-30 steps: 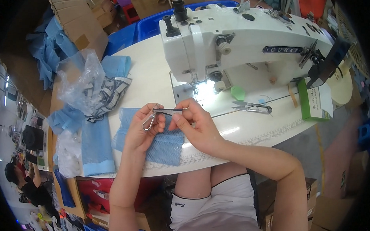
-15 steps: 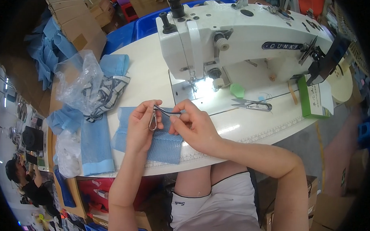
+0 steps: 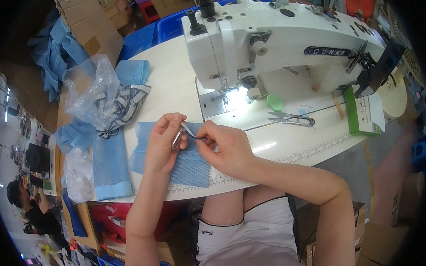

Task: Assembling and inspecting small mesh bags at a sewing station, including attaching hardware clips.

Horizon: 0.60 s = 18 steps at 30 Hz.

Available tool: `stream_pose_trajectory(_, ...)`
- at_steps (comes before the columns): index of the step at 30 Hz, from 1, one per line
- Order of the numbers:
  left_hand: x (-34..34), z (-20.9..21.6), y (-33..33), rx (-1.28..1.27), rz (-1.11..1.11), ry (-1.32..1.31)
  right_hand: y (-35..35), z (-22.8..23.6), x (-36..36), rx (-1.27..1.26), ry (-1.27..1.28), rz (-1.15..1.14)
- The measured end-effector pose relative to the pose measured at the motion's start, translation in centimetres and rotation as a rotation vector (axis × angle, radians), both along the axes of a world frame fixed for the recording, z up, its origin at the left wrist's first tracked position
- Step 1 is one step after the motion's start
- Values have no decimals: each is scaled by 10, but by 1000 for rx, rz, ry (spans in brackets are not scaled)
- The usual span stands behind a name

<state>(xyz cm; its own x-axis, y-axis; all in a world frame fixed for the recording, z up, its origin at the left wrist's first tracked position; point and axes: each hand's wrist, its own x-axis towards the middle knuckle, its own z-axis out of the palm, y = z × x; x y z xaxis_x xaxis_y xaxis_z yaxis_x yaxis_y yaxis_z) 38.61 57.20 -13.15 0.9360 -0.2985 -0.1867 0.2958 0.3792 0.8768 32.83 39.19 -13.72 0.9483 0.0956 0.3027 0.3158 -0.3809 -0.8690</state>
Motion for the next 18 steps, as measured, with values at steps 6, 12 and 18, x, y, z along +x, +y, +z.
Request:
stream_pose_trajectory(6, -1, 1, 1, 189, -27, -48, 0, -1, 1, 163, 93, 20)
stream_pose_trajectory(12, -7, 9, -8, 204, -137, -185, -5, -5, 5, 317, 124, -21)
stream_pose_trajectory(18, -6, 4, -2, 237, -250, -247, -4, 3, 4, 29, -304, -81)
